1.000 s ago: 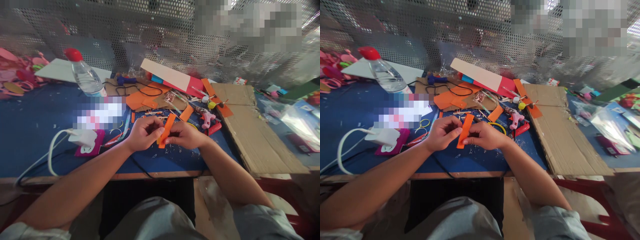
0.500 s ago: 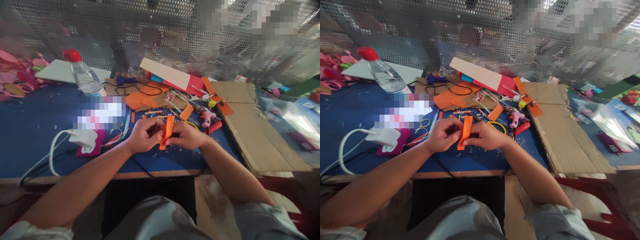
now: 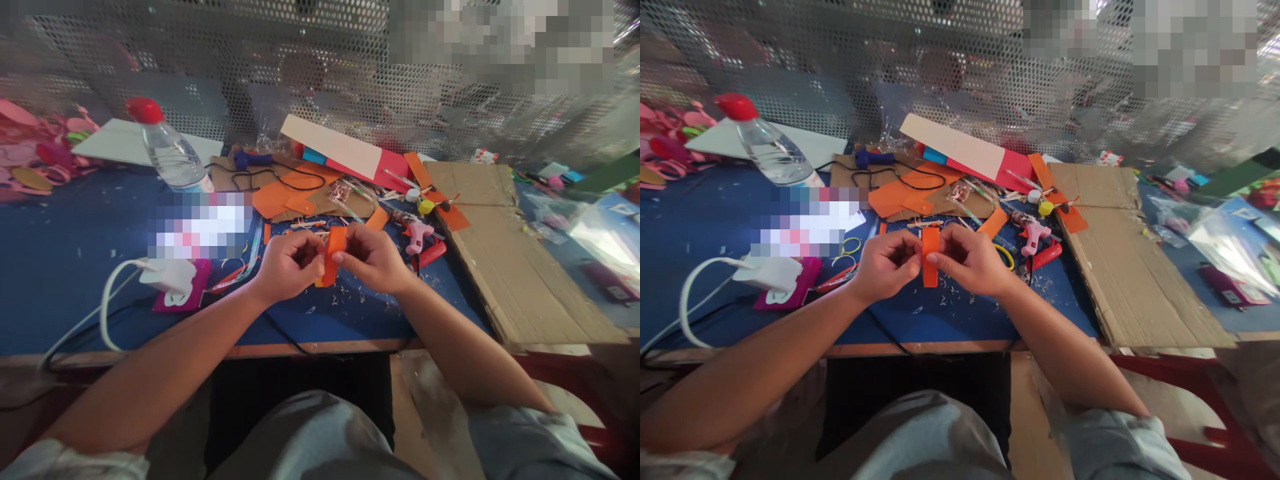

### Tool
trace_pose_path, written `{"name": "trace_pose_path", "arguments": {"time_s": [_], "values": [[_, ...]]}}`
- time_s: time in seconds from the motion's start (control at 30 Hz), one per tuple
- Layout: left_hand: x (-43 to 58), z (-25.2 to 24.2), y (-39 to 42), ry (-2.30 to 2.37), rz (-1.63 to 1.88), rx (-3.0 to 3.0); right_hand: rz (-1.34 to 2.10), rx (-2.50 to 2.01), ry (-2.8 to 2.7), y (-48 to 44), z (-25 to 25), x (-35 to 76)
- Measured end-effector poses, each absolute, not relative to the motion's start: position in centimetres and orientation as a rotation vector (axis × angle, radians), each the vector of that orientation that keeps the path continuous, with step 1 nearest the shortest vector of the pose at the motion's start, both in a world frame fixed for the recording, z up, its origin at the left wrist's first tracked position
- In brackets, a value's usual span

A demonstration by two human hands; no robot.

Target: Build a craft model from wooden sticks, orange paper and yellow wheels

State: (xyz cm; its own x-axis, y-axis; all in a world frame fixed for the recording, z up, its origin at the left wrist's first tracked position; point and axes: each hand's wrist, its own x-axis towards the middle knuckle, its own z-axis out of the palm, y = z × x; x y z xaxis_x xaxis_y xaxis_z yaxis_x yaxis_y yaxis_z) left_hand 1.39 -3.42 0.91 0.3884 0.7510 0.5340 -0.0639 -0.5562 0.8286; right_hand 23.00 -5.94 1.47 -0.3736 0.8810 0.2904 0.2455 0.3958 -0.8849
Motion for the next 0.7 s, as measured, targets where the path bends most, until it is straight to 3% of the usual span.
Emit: {"name": "trace_pose_path", "arguments": {"time_s": [0.27, 0.7], "values": [[1.3, 0.8, -3.5, 0.538, 1.233, 1.886, 0.735, -1.044, -1.586, -6.4, 1.6, 21.8], [1.3, 0.9, -3.5, 0.520, 1.233, 1.908, 0.766, -0.851, -1.778, -6.8, 1.4, 21.7]]}}
